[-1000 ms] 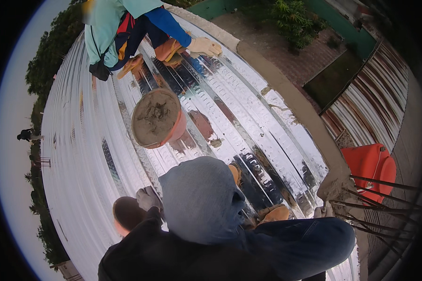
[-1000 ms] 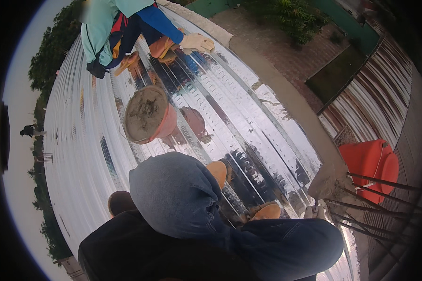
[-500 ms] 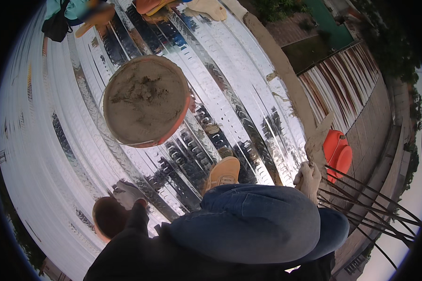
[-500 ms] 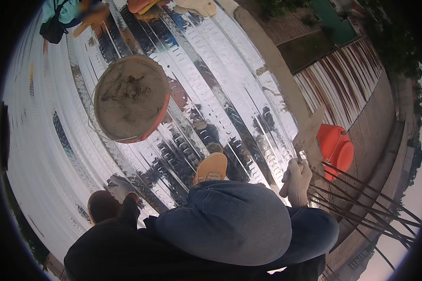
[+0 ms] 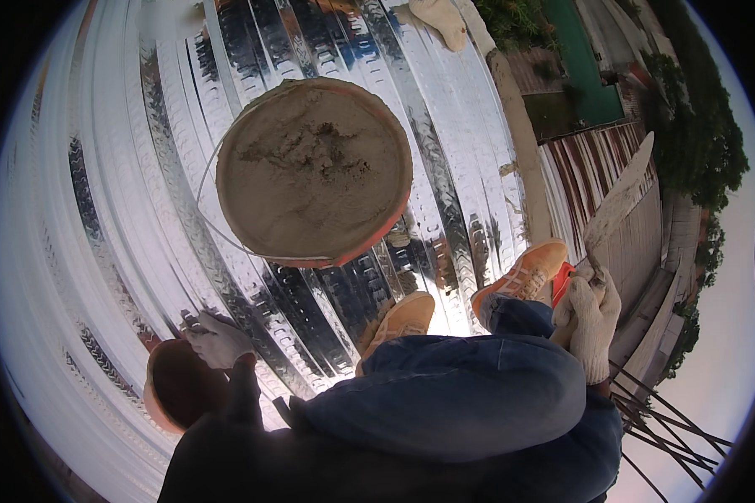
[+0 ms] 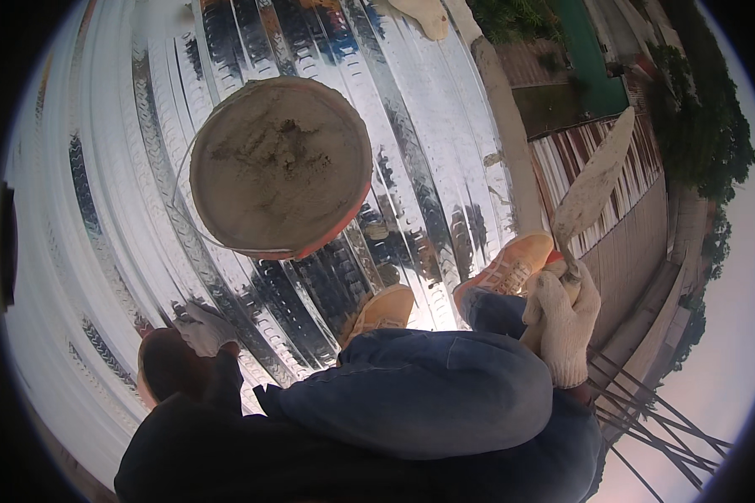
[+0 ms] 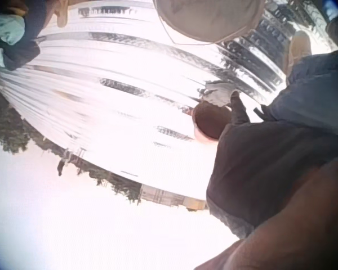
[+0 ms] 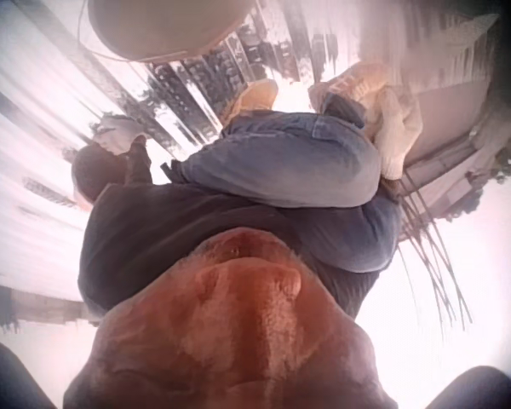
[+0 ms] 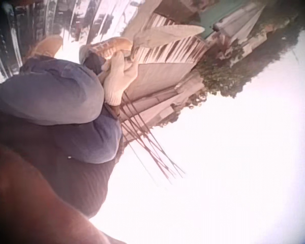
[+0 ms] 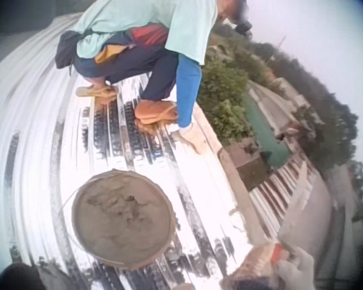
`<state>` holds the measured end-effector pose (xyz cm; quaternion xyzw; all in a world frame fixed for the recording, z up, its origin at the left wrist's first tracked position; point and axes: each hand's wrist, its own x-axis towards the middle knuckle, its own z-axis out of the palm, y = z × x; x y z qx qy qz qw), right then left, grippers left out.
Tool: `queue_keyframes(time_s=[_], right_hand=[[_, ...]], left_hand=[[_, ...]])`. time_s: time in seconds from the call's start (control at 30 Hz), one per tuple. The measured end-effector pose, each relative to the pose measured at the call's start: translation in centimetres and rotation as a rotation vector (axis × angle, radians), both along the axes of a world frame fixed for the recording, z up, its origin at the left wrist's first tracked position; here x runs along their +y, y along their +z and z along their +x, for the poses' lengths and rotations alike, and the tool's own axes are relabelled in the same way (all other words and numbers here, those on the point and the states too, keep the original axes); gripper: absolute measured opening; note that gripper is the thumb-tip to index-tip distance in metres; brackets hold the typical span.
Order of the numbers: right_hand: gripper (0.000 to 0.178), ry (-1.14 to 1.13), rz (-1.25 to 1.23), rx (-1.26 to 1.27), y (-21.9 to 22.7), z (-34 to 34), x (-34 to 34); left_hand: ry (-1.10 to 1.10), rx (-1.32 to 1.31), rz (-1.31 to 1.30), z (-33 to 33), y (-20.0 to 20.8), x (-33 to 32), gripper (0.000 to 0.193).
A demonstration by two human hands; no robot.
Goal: The person scoops wet cement from a bucket using a trowel and applies it to a metal surface, smoothing it along the edge. Another person is visible nearby also working on the same surface.
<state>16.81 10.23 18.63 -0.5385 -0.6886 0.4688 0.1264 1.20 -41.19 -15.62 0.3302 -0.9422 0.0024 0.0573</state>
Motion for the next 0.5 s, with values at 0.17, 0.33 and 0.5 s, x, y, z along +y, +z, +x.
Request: queue_keyframes(time_s=[0.17,0.33,0.5], right_hand=[[0.017,0.39,0.032,-0.042,1.1,-10.2,1.4],[0.027,0.9,-0.022,-0.191,-2.6,-20.2,-0.7],[0.029,1.522,-0.034,-0.052,-4.1,-26.0,-3.1]], left_hand=[[-0.072,0.069,0.024,-1.0,-1.1,1.6,0.081],[-0.075,0.084,0.085,-0.9,-1.3,1.2,0.079],[0.098,-0.028,0.136,-1.1,1.6,1.9,0.088]])
